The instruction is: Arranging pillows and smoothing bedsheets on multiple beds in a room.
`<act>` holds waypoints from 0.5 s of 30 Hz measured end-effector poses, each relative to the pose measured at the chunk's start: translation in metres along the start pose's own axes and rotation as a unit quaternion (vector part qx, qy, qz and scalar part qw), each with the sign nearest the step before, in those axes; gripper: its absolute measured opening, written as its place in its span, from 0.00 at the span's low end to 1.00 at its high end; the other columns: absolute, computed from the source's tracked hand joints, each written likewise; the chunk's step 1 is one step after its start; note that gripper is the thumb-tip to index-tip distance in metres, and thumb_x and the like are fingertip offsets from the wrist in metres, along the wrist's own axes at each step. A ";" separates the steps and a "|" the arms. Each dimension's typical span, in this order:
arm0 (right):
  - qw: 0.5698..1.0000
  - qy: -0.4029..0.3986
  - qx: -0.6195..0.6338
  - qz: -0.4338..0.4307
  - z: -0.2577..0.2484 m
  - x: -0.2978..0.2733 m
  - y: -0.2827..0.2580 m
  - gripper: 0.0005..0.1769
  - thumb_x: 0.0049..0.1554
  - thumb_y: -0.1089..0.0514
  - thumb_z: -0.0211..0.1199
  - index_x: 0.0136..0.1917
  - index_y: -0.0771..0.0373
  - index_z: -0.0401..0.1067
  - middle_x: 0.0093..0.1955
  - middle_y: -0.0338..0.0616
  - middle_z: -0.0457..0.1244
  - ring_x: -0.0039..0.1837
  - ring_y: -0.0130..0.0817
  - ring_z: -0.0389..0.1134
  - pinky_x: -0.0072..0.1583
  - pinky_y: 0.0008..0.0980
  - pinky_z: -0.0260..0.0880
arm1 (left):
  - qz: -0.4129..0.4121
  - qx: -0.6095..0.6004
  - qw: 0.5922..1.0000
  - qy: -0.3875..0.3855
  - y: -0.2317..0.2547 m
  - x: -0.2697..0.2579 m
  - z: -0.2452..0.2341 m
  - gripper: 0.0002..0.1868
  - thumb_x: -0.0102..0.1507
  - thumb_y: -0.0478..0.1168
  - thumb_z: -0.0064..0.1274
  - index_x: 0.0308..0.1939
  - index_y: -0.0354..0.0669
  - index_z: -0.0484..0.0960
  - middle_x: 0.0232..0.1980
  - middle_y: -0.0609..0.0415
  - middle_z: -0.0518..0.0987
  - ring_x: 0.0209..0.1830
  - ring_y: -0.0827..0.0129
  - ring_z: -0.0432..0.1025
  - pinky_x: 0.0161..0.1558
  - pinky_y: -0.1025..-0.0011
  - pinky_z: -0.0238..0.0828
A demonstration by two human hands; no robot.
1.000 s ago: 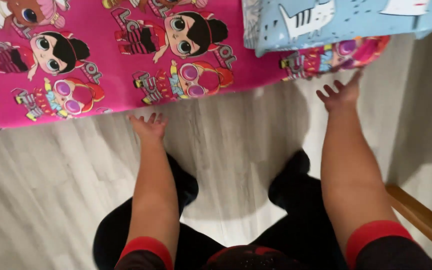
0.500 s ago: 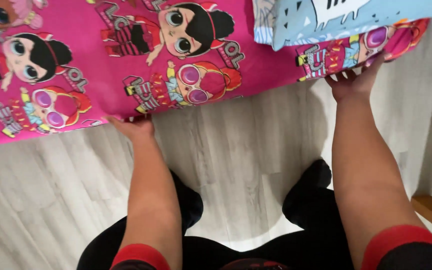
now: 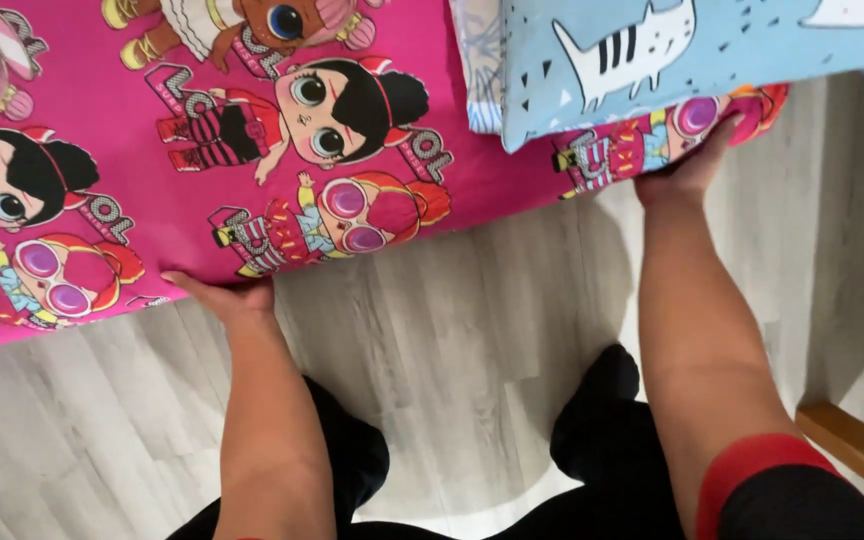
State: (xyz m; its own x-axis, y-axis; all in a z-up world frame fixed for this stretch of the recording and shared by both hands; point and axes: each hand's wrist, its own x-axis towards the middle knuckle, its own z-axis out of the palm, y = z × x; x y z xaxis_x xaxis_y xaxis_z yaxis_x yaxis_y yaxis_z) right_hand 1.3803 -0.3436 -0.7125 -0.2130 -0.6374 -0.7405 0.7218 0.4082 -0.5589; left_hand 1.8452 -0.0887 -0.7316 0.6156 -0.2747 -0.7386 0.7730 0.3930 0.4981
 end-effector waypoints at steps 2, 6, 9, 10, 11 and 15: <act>1.000 0.011 -0.011 0.012 0.009 -0.008 -0.006 0.53 0.40 0.27 0.53 0.73 0.54 0.70 0.71 0.51 0.69 0.71 0.55 0.71 0.69 0.56 0.74 | 0.001 0.011 1.000 -0.002 0.001 0.009 -0.010 0.65 0.34 0.72 0.54 0.74 0.50 0.68 0.70 0.45 0.75 0.70 0.44 0.70 0.66 0.39 0.72; 0.997 0.047 -0.056 0.008 0.003 0.000 -0.007 0.58 0.31 0.25 0.56 0.73 0.49 0.71 0.72 0.46 0.70 0.72 0.53 0.73 0.68 0.58 0.77 | 0.007 0.058 0.996 0.067 0.004 -0.004 0.006 0.63 0.42 0.79 0.30 0.78 0.55 0.62 0.77 0.44 0.69 0.75 0.39 0.65 0.66 0.33 0.68; 0.967 0.211 0.037 -0.140 -0.007 0.031 -0.009 0.60 0.30 0.27 0.55 0.71 0.60 0.70 0.65 0.54 0.72 0.63 0.55 0.78 0.64 0.54 0.84 | -0.035 0.086 0.990 0.108 0.003 -0.013 0.031 0.65 0.40 0.82 0.24 0.78 0.60 0.62 0.80 0.51 0.65 0.79 0.39 0.58 0.71 0.30 0.57; 0.968 0.209 0.035 -0.131 -0.012 0.031 -0.012 0.60 0.30 0.27 0.55 0.71 0.60 0.70 0.65 0.54 0.72 0.63 0.55 0.78 0.64 0.54 0.84 | -0.027 0.086 0.990 0.112 0.007 -0.011 0.032 0.65 0.40 0.82 0.24 0.78 0.60 0.62 0.80 0.51 0.65 0.79 0.39 0.58 0.71 0.30 0.57; 0.967 0.217 0.027 -0.132 -0.017 0.030 -0.015 0.67 0.25 0.28 0.57 0.77 0.54 0.58 0.73 0.54 0.64 0.68 0.59 0.75 0.65 0.57 0.83 | -0.018 0.091 0.989 0.117 0.011 -0.008 0.033 0.63 0.41 0.80 0.27 0.78 0.59 0.62 0.80 0.51 0.66 0.78 0.39 0.59 0.70 0.30 0.58; 0.990 0.019 0.023 -0.134 -0.056 0.085 -0.022 0.57 0.36 0.33 0.67 0.76 0.57 0.67 0.76 0.57 0.68 0.75 0.59 0.74 0.72 0.59 0.78 | 0.014 0.099 0.986 0.130 0.022 0.009 0.039 0.57 0.45 0.74 0.39 0.75 0.55 0.66 0.77 0.48 0.70 0.75 0.40 0.64 0.69 0.29 0.59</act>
State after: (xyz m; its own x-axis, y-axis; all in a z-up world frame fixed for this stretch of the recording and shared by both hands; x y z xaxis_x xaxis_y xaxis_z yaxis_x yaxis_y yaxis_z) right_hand 1.3093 -0.3698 -0.7845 -0.4252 -0.6940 -0.5810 0.6646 0.1964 -0.7209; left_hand 1.8737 -0.1162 -0.7094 0.5970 -0.0215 -0.8020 0.7867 0.2114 0.5800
